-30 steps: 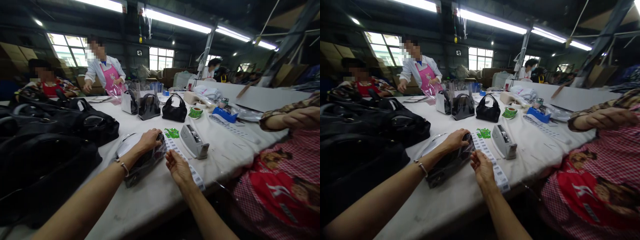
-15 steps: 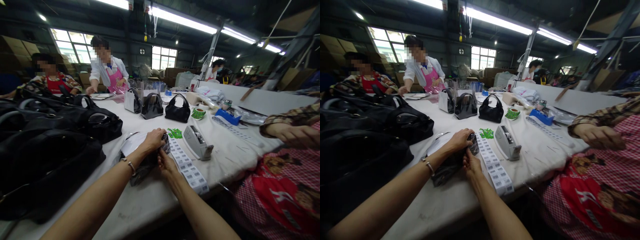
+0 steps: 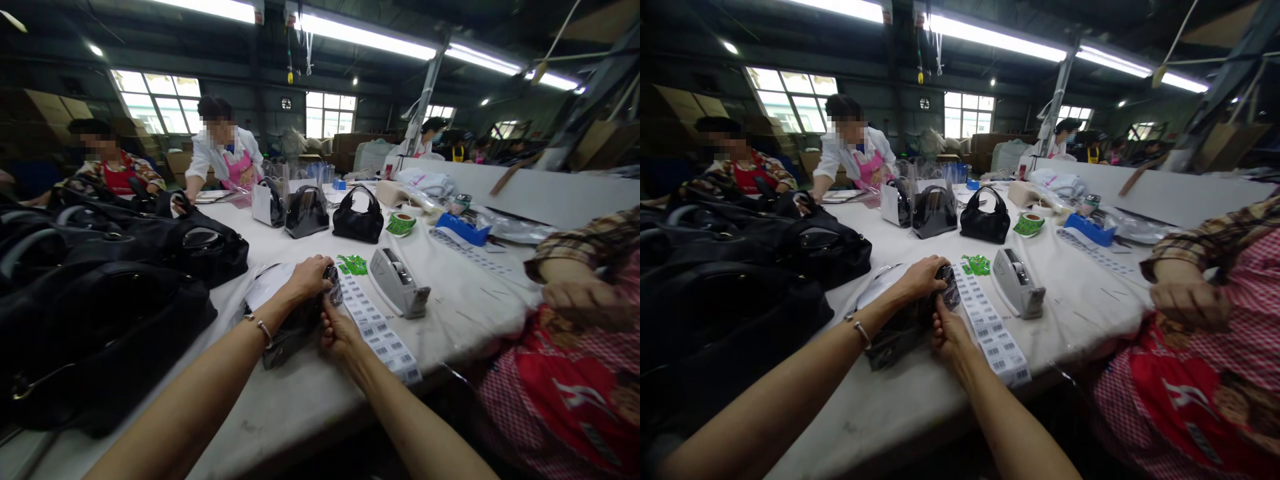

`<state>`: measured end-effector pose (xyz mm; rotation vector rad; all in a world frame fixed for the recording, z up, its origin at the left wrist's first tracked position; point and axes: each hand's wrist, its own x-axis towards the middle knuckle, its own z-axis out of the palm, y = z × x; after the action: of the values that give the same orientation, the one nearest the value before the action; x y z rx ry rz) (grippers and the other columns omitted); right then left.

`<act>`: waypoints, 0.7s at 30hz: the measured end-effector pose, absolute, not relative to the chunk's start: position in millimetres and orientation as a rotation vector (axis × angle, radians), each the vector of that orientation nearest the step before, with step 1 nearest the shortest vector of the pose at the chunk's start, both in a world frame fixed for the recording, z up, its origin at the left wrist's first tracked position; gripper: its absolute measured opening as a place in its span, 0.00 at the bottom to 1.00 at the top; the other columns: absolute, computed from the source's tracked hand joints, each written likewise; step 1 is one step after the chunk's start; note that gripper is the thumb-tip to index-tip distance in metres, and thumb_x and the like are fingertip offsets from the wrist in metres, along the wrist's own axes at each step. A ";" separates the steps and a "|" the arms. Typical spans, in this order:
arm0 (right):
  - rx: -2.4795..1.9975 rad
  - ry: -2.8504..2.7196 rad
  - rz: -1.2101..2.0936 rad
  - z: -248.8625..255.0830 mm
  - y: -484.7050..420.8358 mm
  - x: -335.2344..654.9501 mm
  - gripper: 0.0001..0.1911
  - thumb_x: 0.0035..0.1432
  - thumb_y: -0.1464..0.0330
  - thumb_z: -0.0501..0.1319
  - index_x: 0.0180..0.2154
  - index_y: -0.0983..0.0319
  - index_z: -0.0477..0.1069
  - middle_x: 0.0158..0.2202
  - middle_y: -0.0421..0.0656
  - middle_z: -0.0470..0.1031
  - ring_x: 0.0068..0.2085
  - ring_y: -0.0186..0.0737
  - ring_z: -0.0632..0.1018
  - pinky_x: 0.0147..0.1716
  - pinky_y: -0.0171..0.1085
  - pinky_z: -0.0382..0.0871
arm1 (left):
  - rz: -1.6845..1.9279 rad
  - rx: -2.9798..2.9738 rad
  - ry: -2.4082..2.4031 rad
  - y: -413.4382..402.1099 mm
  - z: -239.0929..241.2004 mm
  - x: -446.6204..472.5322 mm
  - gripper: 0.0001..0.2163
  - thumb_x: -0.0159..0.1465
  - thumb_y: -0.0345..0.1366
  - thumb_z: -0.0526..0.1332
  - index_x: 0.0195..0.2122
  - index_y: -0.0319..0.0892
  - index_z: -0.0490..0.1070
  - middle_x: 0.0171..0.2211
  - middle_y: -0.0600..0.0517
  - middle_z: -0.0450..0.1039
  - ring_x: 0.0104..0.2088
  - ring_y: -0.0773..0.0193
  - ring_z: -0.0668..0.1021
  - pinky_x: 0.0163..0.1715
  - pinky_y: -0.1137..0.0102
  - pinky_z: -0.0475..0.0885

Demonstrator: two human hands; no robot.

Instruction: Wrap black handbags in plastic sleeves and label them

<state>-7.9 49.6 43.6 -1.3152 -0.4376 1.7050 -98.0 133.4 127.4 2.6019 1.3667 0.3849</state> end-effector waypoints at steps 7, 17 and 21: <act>-1.441 -0.879 1.587 38.3 29.7 17.6 0.20 0.39 0.62 0.78 0.17 0.64 0.70 0.10 0.40 0.68 0.09 0.31 0.63 0.07 0.30 0.47 | 0.584 2.501 1.204 136.4 153.0 -114.7 0.32 0.60 0.43 0.67 0.64 0.43 0.61 0.64 0.44 0.65 0.61 0.55 0.70 0.61 0.66 0.64; -1.234 -0.802 1.151 78.0 116.9 102.5 0.17 0.59 0.52 0.64 0.38 0.59 0.77 0.48 0.48 0.80 0.48 0.45 0.79 0.42 0.38 0.70 | 1.216 1.245 1.708 79.6 90.1 -251.5 0.31 0.71 0.57 0.39 0.63 0.41 0.60 0.67 0.37 0.59 0.67 0.49 0.62 0.61 0.50 0.64; -1.191 -0.867 1.344 74.0 127.2 68.8 0.22 0.61 0.47 0.60 0.38 0.59 0.78 0.46 0.48 0.81 0.47 0.46 0.79 0.43 0.40 0.70 | 1.137 1.006 1.637 67.6 59.8 -257.3 0.35 0.70 0.58 0.34 0.54 0.37 0.69 0.57 0.33 0.71 0.59 0.51 0.75 0.51 0.57 0.75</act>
<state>68.8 127.2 74.0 -1.1915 -0.8672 1.3439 -257.3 67.6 59.8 1.0059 1.6367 1.1367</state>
